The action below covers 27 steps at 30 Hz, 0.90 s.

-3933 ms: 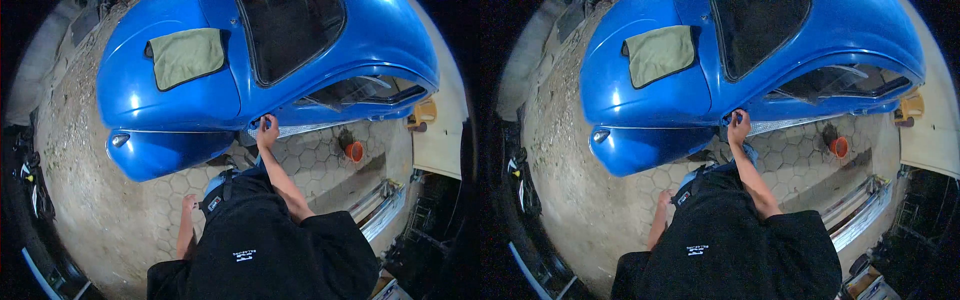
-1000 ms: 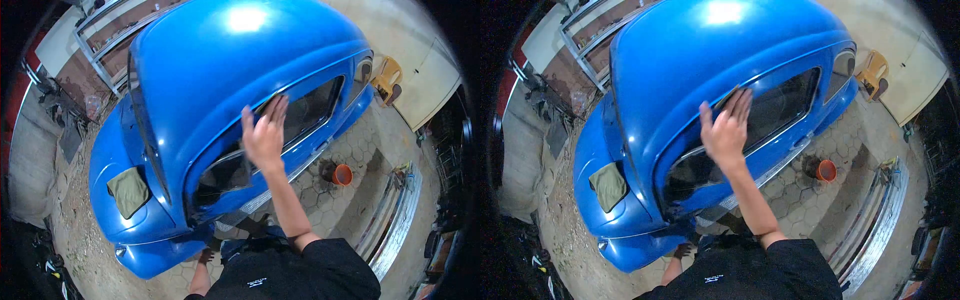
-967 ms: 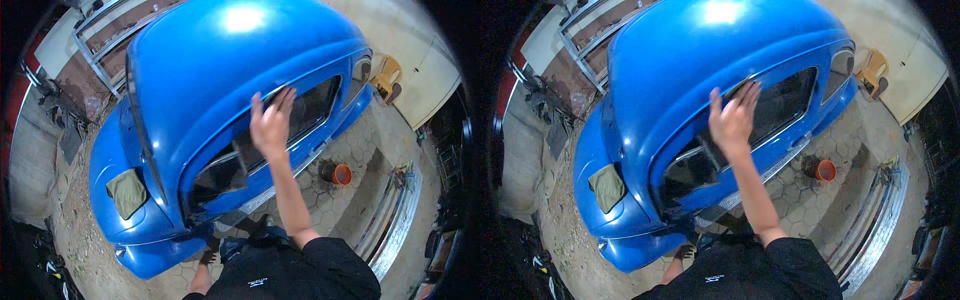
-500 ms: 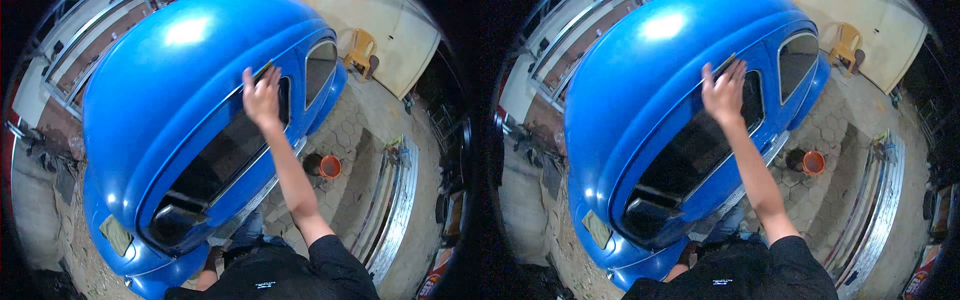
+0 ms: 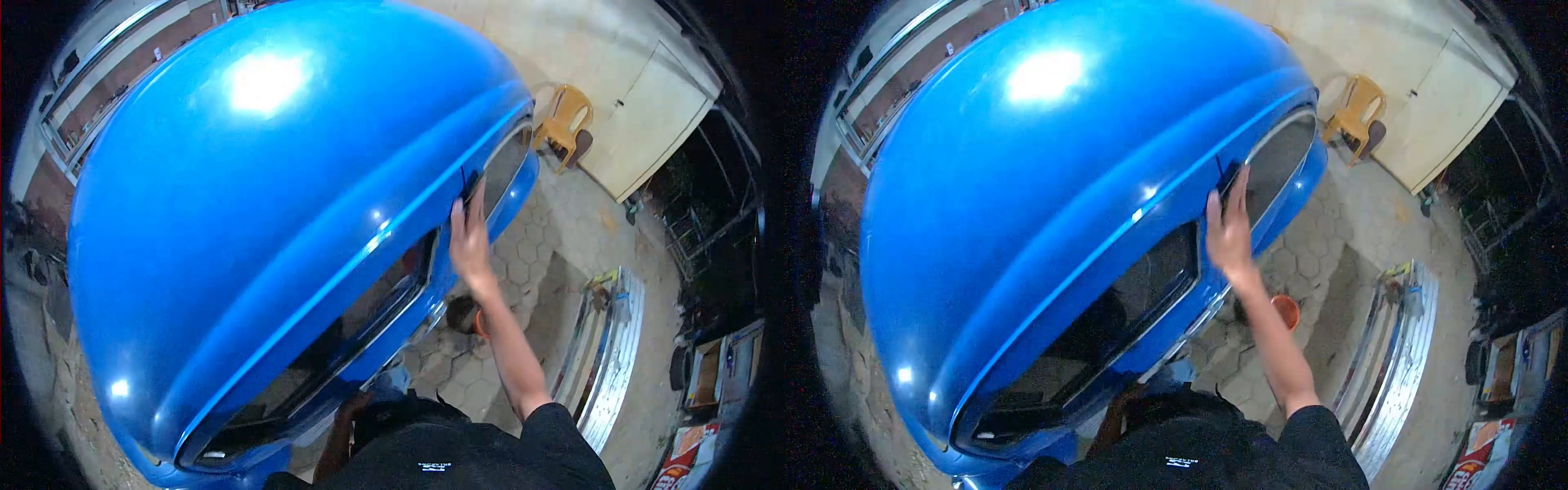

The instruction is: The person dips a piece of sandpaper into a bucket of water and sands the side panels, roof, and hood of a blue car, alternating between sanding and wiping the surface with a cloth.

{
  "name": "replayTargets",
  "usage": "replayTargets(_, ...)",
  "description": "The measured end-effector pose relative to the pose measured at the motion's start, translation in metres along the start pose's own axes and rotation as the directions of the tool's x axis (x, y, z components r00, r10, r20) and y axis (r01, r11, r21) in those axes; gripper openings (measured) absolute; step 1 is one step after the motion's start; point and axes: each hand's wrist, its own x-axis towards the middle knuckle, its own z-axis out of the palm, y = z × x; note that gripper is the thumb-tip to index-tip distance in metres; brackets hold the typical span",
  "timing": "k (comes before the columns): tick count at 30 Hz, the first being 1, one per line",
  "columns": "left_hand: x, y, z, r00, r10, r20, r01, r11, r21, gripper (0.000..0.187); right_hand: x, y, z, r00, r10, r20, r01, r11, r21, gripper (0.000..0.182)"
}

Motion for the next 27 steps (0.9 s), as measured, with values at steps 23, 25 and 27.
replayTargets(23,0.138,0.303,0.110,0.929,0.166,0.331,-0.290,0.880,0.376,0.040,-0.029,0.185,-0.056,0.907,-0.295,0.299,0.257,0.953,0.161,0.041)
replayTargets(25,0.142,0.308,0.138,0.933,0.256,0.252,-0.312,0.925,0.216,0.040,-0.029,0.184,-0.060,0.897,-0.343,0.279,0.283,0.931,0.232,0.031)
replayTargets(27,0.146,0.310,0.162,0.938,0.275,0.212,-0.303,0.946,0.112,0.040,-0.033,0.191,-0.060,0.846,-0.343,0.408,0.231,0.926,0.298,0.026)
